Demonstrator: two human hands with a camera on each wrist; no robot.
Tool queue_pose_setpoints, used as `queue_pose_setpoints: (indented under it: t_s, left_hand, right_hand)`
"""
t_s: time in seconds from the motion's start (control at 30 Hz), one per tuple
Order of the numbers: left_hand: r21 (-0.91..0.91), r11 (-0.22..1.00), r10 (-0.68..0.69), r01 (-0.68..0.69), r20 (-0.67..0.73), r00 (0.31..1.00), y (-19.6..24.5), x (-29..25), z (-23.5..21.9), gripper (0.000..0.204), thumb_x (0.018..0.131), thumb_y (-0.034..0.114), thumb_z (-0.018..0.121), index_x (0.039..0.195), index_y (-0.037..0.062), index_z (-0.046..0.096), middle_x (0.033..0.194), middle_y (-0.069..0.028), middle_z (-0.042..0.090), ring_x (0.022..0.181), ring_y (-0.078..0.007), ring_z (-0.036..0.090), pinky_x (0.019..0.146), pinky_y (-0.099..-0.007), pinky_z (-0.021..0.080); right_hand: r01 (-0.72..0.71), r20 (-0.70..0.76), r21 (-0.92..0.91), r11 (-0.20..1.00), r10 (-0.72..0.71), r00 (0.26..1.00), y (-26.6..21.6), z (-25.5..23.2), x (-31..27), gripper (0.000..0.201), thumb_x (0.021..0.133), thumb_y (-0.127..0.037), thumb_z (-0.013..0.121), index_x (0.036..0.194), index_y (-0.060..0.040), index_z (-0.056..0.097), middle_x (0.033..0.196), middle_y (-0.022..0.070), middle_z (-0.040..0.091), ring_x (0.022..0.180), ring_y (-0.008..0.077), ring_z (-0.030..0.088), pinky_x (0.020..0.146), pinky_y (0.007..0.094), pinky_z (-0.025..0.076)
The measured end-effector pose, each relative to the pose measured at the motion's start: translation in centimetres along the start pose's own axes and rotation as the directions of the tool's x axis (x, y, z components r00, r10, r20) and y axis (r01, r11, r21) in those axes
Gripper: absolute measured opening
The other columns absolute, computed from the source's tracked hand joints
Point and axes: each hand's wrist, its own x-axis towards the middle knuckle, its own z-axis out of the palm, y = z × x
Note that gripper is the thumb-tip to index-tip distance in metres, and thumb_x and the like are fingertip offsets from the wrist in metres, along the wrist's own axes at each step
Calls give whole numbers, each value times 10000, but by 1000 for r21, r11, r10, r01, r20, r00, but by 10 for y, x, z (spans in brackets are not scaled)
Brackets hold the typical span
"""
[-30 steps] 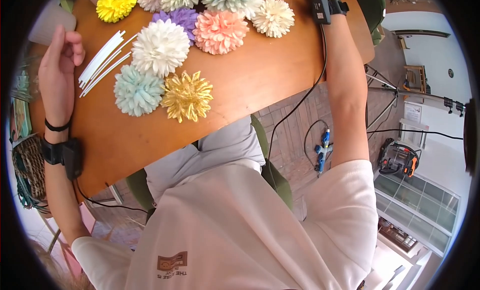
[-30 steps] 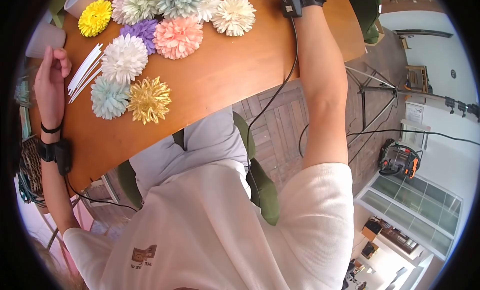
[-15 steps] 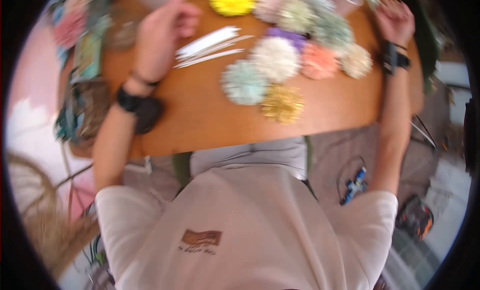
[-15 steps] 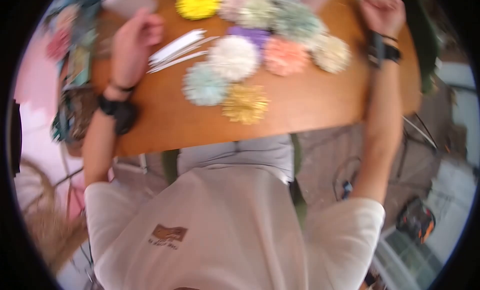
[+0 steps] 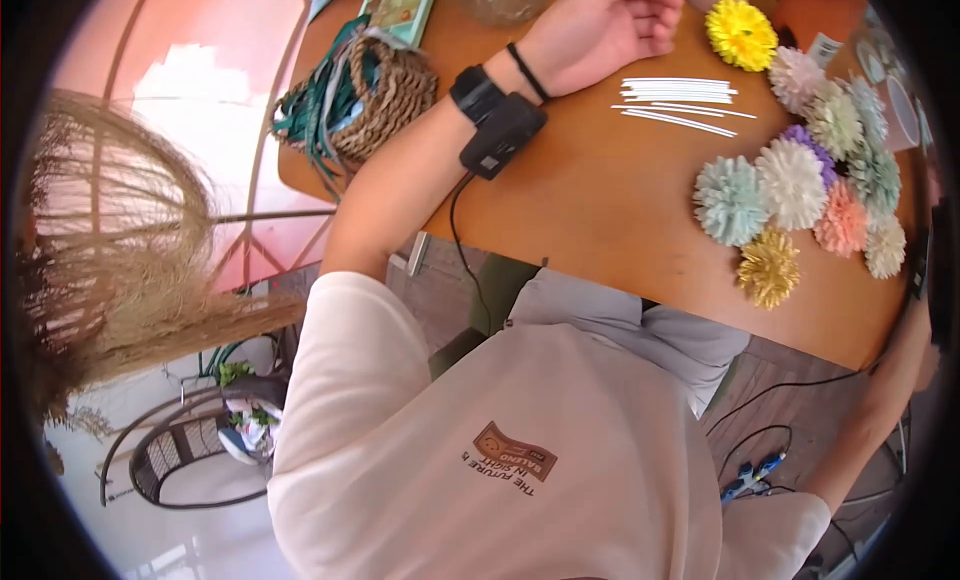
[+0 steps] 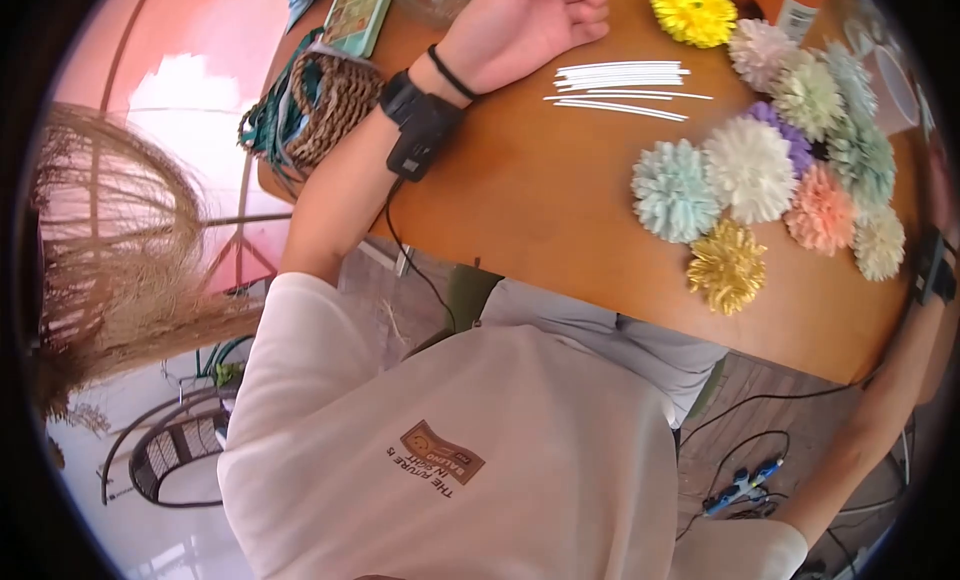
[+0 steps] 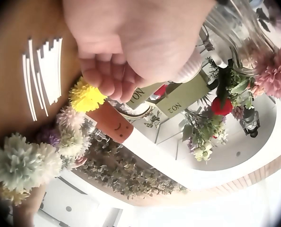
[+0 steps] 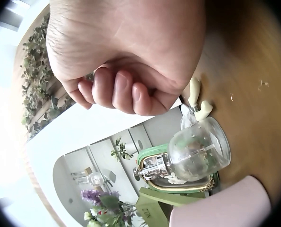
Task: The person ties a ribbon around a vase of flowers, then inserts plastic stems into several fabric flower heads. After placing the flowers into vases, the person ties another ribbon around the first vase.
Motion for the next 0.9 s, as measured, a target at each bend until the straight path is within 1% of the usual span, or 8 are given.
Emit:
queue_pose_setpoints:
  t_s: [0.03,0.1,0.13,0.23,0.43,0.53,0.67,0.9]
  left_hand:
    - [1,1000,1,-1,-7,1000,-1,-1,0,293,1075,308,515,1024,41,624,892,-27,607,848,-139,580,828,-291,492]
    - [6,1000,1,-1,-7,1000,-1,0,-1,291,1074,310,519,1030,42,625,899,-26,610,853,-138,581,829,-290,492]
    - [6,1000,-2,2,1,1000,-2,0,-2,290,1073,313,522,1036,45,625,900,-25,611,856,-136,581,831,-289,493]
    - [-7,1000,-12,12,-2,1000,-1,0,-1,289,1073,315,523,1038,48,626,900,-24,611,857,-135,582,830,-286,493]
    - [-30,999,-10,9,-11,1000,-1,-2,-1,282,1071,317,530,1042,52,623,906,-21,606,854,-133,574,826,-283,490]
    - [-31,999,-13,12,-8,1000,0,-2,-1,281,1072,316,527,1048,53,622,912,-21,603,858,-133,572,827,-282,490]
    - [-29,999,-17,17,-11,1000,0,-1,-2,278,1074,313,523,1050,54,621,914,-20,601,860,-134,571,829,-282,489]
    - [-12,1000,-1,1,31,1000,0,0,-2,279,1077,312,516,1052,53,617,913,-19,593,865,-133,569,834,-282,489]
  right_hand:
    - [15,-18,-36,999,-15,1000,0,-1,2,450,961,-206,555,585,-204,308,545,-70,290,538,98,288,556,265,267]
    - [-19,11,-4,1000,19,1000,0,-2,3,448,956,-195,560,588,-202,304,548,-69,295,541,100,287,559,267,265]
    - [-8,-20,-17,1000,8,1000,-1,-2,2,446,951,-189,566,589,-201,307,552,-66,299,545,100,289,560,269,264]
    - [6,-26,-17,1000,-7,1000,-2,0,0,445,954,-190,563,589,-203,310,554,-65,293,547,101,283,567,268,262]
    - [2,-6,-21,1000,-2,1000,0,3,0,442,954,-195,559,588,-211,311,554,-70,269,540,96,270,564,263,253]
    - [23,-27,-50,998,-25,999,-2,2,0,443,952,-195,562,587,-212,312,550,-71,271,535,93,276,554,258,248]
    - [37,-52,-42,998,-39,998,-2,4,-2,440,945,-193,570,586,-211,317,543,-70,281,527,92,280,544,255,249]
    - [42,-74,-58,997,-46,996,-4,2,0,435,946,-182,570,580,-197,334,539,-64,294,524,101,286,545,266,263]
